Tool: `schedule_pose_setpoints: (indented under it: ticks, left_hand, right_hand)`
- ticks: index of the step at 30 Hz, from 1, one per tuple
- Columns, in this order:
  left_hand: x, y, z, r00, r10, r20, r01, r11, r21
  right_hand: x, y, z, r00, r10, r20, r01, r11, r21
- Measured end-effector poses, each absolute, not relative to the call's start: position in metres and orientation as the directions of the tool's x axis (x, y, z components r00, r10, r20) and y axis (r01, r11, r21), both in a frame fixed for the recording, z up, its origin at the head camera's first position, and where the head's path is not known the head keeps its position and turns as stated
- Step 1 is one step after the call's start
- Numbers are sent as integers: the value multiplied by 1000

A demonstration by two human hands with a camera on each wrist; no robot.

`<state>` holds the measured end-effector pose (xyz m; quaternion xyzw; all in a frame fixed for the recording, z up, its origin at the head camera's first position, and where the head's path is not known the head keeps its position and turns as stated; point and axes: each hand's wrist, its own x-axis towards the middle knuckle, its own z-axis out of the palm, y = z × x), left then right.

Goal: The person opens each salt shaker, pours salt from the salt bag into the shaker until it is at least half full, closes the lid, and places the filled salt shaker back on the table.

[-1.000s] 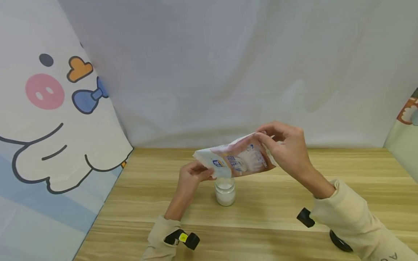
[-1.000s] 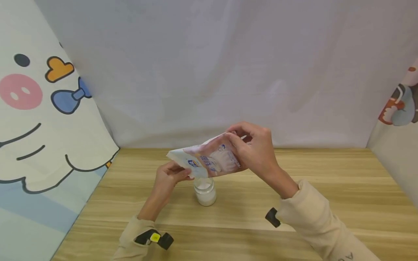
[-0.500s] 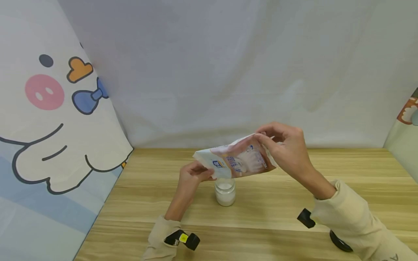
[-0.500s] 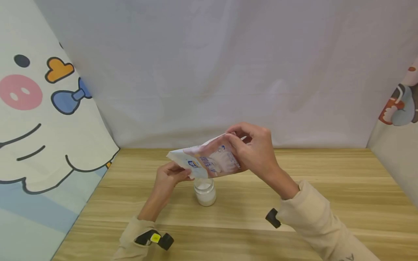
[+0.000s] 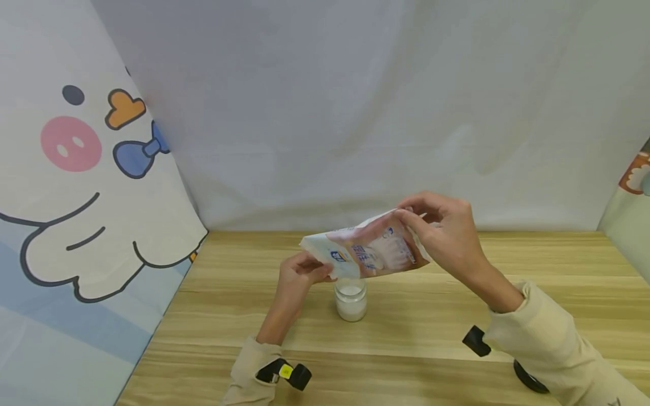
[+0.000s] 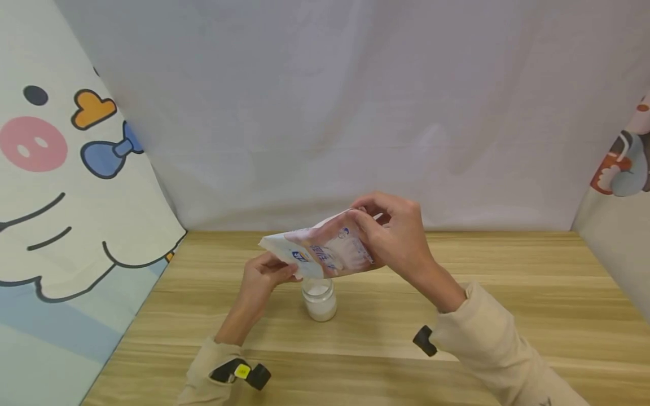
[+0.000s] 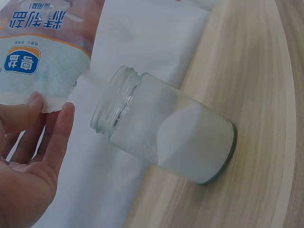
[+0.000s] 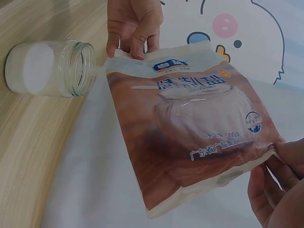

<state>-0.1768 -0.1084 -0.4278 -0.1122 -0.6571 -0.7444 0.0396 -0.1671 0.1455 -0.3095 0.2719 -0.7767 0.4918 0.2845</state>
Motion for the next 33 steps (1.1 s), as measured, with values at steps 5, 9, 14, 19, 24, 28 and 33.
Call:
schedule_pose_setpoints:
  ticks: [5, 9, 14, 19, 24, 28, 33]
  left_hand:
    - [-176, -107, -427, -973, 83, 218, 204, -150, 967]
    - [-176, -107, -427, -972, 84, 218, 204, -153, 967]
    - [-176, -107, -428, -968, 90, 233, 217, -155, 964]
    - [-177, -107, -428, -968, 78, 238, 223, -162, 961]
    - [-176, -106, -427, -968, 67, 242, 228, -172, 958]
    - [-175, -106, -427, -967, 66, 247, 232, -175, 957]
    - [-175, -107, -427, -966, 75, 249, 234, -169, 957]
  right_hand:
    - [-166, 145, -308, -690, -145, 709, -702, 373, -606]
    - [-165, 145, -307, -691, -141, 709, -701, 370, -610]
    - [-165, 145, -307, -701, -139, 699, -691, 371, -620]
    - [-165, 145, -307, -701, -143, 699, -693, 368, -620]
    - [-165, 145, -307, -697, -150, 702, -698, 369, -614]
    - [-165, 146, -307, -698, -157, 698, -696, 376, -611]
    - [-165, 146, -305, -700, -163, 695, -695, 380, -610]
